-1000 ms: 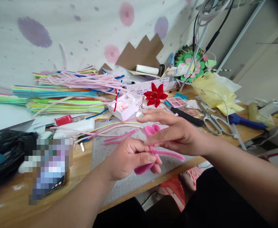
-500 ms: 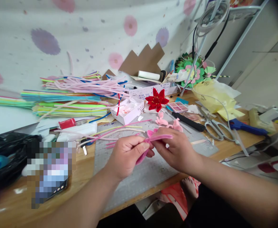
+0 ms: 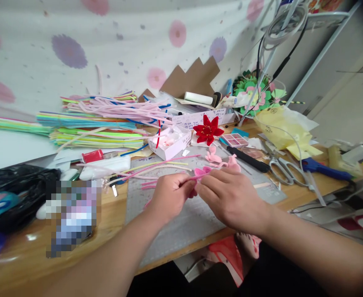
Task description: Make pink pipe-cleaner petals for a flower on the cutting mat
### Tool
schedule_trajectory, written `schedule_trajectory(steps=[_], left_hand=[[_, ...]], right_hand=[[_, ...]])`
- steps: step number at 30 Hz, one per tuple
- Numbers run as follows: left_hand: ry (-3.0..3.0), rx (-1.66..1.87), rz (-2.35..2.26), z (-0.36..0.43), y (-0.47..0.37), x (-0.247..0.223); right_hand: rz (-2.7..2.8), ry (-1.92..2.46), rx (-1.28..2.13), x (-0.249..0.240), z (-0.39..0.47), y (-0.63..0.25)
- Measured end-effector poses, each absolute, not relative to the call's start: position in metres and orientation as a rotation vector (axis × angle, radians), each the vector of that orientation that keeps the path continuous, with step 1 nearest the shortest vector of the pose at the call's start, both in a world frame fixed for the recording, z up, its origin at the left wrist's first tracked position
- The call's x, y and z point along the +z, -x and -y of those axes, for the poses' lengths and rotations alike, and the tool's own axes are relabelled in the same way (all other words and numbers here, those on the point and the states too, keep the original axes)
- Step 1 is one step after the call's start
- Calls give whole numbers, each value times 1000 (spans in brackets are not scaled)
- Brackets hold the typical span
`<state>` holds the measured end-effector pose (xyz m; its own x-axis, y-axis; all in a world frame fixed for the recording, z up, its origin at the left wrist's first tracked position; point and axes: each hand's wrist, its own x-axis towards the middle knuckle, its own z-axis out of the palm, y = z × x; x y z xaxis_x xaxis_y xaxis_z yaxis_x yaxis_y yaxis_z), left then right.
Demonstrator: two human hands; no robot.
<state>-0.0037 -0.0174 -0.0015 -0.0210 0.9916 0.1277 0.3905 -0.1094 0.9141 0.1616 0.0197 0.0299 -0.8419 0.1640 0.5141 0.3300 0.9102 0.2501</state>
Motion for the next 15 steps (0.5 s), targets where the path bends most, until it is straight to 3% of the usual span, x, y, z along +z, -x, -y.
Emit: schedule_trajectory(steps=[7, 11, 15], left_hand=[[-1746, 862, -1367, 20, 1, -6], [-1886, 744, -1186, 26, -1, 7], [-1893, 846, -1016, 31, 2, 19]], right_hand=[[2780, 291, -192, 61, -35, -161], [2774, 397, 446, 68, -48, -166], [2539, 548, 1198, 56, -57, -168]])
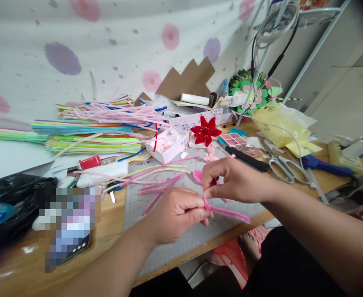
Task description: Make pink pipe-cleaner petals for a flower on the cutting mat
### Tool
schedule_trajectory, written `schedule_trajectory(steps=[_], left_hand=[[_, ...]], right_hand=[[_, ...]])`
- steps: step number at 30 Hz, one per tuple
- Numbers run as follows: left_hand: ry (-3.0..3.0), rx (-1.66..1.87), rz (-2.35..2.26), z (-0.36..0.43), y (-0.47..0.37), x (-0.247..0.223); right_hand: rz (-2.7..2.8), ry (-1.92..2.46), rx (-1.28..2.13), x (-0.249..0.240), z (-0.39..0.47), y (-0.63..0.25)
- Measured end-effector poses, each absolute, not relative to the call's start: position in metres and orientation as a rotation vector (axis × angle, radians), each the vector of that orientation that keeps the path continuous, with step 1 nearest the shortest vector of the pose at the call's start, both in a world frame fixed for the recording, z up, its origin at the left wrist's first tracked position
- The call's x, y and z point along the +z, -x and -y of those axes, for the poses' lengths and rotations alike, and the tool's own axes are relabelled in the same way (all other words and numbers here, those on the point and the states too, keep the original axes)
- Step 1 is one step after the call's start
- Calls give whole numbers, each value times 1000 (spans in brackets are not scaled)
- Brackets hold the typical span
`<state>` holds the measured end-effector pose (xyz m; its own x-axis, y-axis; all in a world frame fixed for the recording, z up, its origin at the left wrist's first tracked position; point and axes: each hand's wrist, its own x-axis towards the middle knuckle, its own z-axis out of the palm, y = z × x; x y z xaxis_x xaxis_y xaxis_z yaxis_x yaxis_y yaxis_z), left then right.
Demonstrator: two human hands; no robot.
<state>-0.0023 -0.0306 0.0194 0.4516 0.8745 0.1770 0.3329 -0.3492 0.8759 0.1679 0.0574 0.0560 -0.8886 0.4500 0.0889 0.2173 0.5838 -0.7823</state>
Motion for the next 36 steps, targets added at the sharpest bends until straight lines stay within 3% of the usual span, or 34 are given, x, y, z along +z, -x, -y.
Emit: schedule_trajectory(steps=[2, 4, 12, 16, 19, 23, 27, 31, 33, 36], left_hand=[[-1825, 916, -1030, 32, 4, 19], [-1715, 1016, -1105, 33, 5, 15], [-1700, 1151, -1518, 30, -3, 9], [-1856, 1041, -1659, 24, -4, -1], [-1994, 899, -1683, 21, -4, -6], [-2180, 808, -1633, 21, -3, -3], [-2378, 862, -1294, 28, -2, 6], [-2245, 1022, -1161, 34, -3, 12], [-2121, 1115, -1224, 34, -4, 12], [-1962, 1233, -1373, 34, -6, 11]], right_hand=[[2382, 584, 1447, 45, -56, -168], [2290, 602, 1422, 35, -51, -169], [2451, 406, 21, 21, -17, -172], [2601, 395, -379, 28, -12, -167], [2666, 332, -469, 35, -21, -161], [2844, 394, -153, 53, -44, -157], [2961, 518, 798, 69, -66, -161], [2576, 493, 1663, 57, -71, -167], [2296, 534, 1805, 45, -66, -169], [2112, 565, 1666, 32, -56, -166]])
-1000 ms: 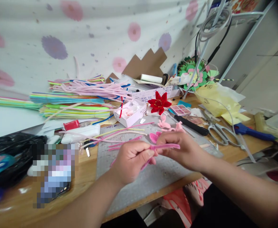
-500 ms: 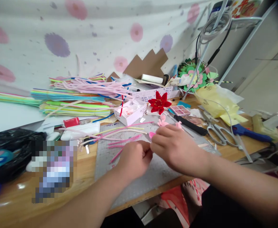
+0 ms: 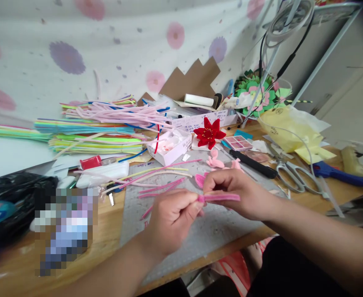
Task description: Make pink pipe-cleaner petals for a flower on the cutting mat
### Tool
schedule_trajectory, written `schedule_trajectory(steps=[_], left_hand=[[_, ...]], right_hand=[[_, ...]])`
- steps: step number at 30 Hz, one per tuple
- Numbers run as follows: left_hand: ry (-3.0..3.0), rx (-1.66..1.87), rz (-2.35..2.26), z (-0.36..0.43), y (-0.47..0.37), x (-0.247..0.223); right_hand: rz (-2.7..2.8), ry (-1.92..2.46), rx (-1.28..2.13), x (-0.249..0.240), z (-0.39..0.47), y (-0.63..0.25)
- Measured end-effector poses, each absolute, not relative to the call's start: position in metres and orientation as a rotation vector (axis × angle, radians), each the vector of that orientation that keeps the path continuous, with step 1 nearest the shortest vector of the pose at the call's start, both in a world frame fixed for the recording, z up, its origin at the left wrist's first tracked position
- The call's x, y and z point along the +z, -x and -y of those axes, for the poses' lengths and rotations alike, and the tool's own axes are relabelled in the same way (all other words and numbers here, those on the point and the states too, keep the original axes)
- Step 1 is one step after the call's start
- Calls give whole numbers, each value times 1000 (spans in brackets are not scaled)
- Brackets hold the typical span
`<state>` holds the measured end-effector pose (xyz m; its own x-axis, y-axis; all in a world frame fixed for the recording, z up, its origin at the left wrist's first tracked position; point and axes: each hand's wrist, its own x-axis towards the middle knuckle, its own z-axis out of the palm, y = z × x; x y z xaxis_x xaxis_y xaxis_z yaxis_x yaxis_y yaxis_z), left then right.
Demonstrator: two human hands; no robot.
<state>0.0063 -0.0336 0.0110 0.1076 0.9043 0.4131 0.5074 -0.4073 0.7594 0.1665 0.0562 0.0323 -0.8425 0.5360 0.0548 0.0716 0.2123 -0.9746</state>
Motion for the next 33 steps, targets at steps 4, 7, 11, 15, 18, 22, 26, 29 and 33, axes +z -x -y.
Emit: schedule_trajectory(steps=[4, 7, 11, 15, 18, 22, 26, 29, 33], left_hand=[[-1714, 1320, -1507, 35, -8, 7], [-1501, 1350, -1506, 35, -8, 2], [-1235, 1406, -1354, 28, -9, -7], [-1022, 1373, -1263, 20, -10, -8], [-1069, 1216, -1322, 17, -7, -6], [-1379, 890, -1414, 15, 1, -6], [-1799, 652, -1666, 16, 2, -6], [-2145, 527, -1837, 19, -3, -5], [-2542, 467, -1827, 22, -5, -6]], right_hand=[[2085, 656, 1319, 26, -44, -158], [2107, 627, 943, 20, -37, -150], [2227, 516, 378, 12, -33, -146], [2470, 375, -148, 18, -35, -151], [2551, 241, -406, 26, -38, -156], [2633, 123, -314, 28, -42, -162], [2801, 62, -265, 22, -47, -165], [2846, 103, -189, 20, -49, -165], [2859, 310, 56, 20, -48, -163]])
